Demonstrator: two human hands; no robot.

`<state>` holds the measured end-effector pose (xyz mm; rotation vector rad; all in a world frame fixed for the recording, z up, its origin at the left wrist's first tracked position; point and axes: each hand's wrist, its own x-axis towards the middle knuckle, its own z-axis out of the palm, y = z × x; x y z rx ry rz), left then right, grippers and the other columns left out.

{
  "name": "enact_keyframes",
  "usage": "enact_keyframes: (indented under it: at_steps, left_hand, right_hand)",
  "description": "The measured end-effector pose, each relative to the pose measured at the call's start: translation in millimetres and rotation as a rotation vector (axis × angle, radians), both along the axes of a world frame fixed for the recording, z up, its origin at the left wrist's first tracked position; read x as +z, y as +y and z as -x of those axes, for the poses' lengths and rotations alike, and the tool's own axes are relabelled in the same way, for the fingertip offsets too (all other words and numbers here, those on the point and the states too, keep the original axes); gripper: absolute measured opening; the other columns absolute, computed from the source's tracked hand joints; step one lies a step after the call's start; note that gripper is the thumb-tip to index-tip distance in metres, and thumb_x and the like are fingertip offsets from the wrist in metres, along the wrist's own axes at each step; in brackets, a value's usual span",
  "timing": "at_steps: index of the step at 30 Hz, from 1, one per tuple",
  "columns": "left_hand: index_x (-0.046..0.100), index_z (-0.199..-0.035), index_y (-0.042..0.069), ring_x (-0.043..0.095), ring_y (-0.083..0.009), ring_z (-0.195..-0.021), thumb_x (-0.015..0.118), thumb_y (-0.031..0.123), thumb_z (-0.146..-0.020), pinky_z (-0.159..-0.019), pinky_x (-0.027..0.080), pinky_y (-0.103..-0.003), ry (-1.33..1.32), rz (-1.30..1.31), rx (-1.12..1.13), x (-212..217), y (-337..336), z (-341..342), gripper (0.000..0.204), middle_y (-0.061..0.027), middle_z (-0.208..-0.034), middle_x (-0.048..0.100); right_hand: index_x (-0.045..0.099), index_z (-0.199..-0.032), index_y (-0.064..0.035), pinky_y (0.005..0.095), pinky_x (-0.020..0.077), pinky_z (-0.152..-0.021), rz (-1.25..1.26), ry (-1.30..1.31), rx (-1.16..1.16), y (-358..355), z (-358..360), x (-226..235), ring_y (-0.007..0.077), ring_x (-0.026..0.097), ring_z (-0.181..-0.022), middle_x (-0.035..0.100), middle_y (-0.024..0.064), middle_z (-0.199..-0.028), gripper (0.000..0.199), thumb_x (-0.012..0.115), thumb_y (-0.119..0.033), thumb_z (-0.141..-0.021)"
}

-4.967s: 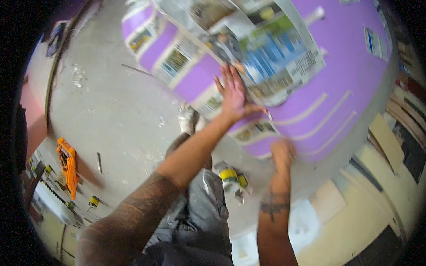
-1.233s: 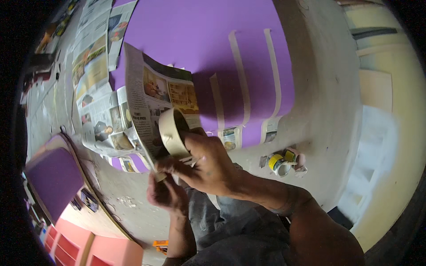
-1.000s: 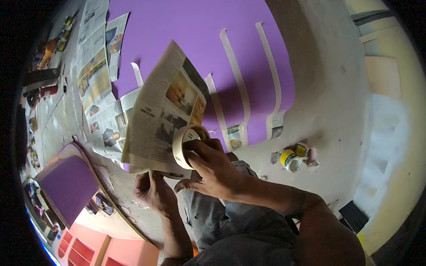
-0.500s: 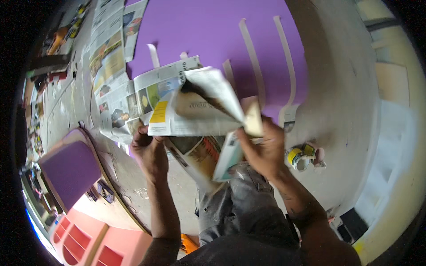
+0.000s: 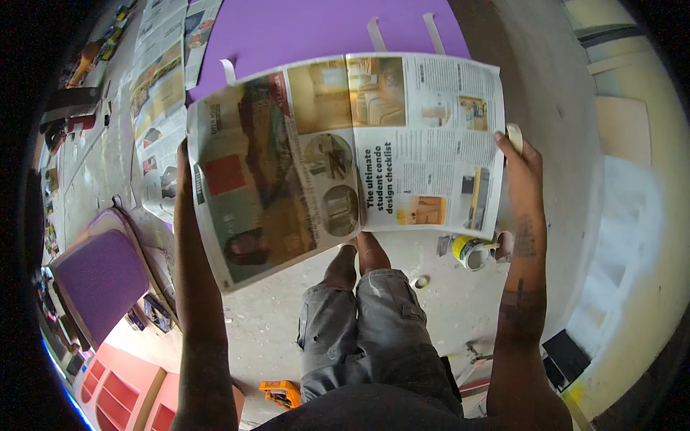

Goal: The person is taping newspapers onto a large purple furniture structure to mask it, likely in preparation for painting.

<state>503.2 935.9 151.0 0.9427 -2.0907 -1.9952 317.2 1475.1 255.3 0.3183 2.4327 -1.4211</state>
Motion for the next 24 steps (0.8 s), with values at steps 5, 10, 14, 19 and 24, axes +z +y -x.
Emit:
enact_keyframes:
  at_steps: [5, 10, 14, 19, 24]
  left_hand:
    - [0.061, -0.134, -0.004, 0.067, -0.0194, -0.1, 0.06, 0.019, -0.098, -0.088, 0.053, -0.032, 0.12, 0.065, -0.028, -48.4, 12.3, 33.3, 0.043, -0.0123, -0.119, 0.07]
    - [0.056, -0.136, 0.0, 0.066, -0.0202, -0.1, 0.061, 0.023, -0.103, -0.088, 0.054, -0.034, 0.317, 0.748, 0.325, -12.8, 81.7, 51.3, 0.04, -0.0127, -0.119, 0.067]
    - [0.039, -0.156, 0.009, 0.036, -0.0404, -0.146, 0.065, 0.049, -0.097, -0.118, 0.028, -0.059, 0.106, 1.422, -0.564, -17.1, 186.0, 14.9, 0.075, -0.0237, -0.16, 0.034]
    - [0.03, -0.162, 0.017, 0.027, -0.0515, -0.148, 0.076, 0.047, -0.086, -0.119, 0.02, -0.064, 0.029, 1.313, -0.615, -53.0, 188.9, 15.2, 0.094, -0.0335, -0.161, 0.026]
    - [0.028, -0.163, 0.019, 0.024, -0.0516, -0.149, 0.075, 0.051, -0.086, -0.119, 0.017, -0.066, 0.041, 1.321, -0.62, -65.9, 183.0, 10.5, 0.095, -0.0318, -0.162, 0.025]
  right_hand:
    - [0.071, -0.118, 0.0013, 0.0282, 0.0496, -0.083, -0.102, 0.117, 0.108, 40.3, 54.6, -63.9, 0.0107, 0.063, -0.091, 0.072, 0.0036, -0.102, 0.036, 0.071, -0.029, -0.099]
    - [0.071, -0.108, -0.0008, 0.0343, 0.0521, -0.073, -0.256, 0.327, 0.171, 56.3, 112.0, -136.2, 0.016, 0.065, -0.078, 0.074, 0.0097, -0.089, 0.035, 0.075, -0.033, -0.095]
    - [0.073, -0.107, -0.0052, 0.0406, 0.0556, -0.076, -0.474, 0.476, 0.241, 55.0, 121.5, -169.3, 0.0314, 0.072, -0.082, 0.075, 0.0181, -0.095, 0.038, 0.078, -0.039, -0.09]
    - [0.077, -0.105, -0.015, 0.0449, 0.0554, -0.088, -0.617, 0.55, 0.194, 54.6, 131.8, -186.1, 0.0341, 0.073, -0.095, 0.077, 0.014, -0.099, 0.033, 0.077, -0.043, -0.088]
    - [0.076, -0.104, -0.0134, 0.0442, 0.0555, -0.087, -0.423, 0.653, 0.136, 62.6, 138.3, -182.8, 0.0327, 0.073, -0.093, 0.077, 0.0121, -0.099, 0.036, 0.078, -0.045, -0.087]
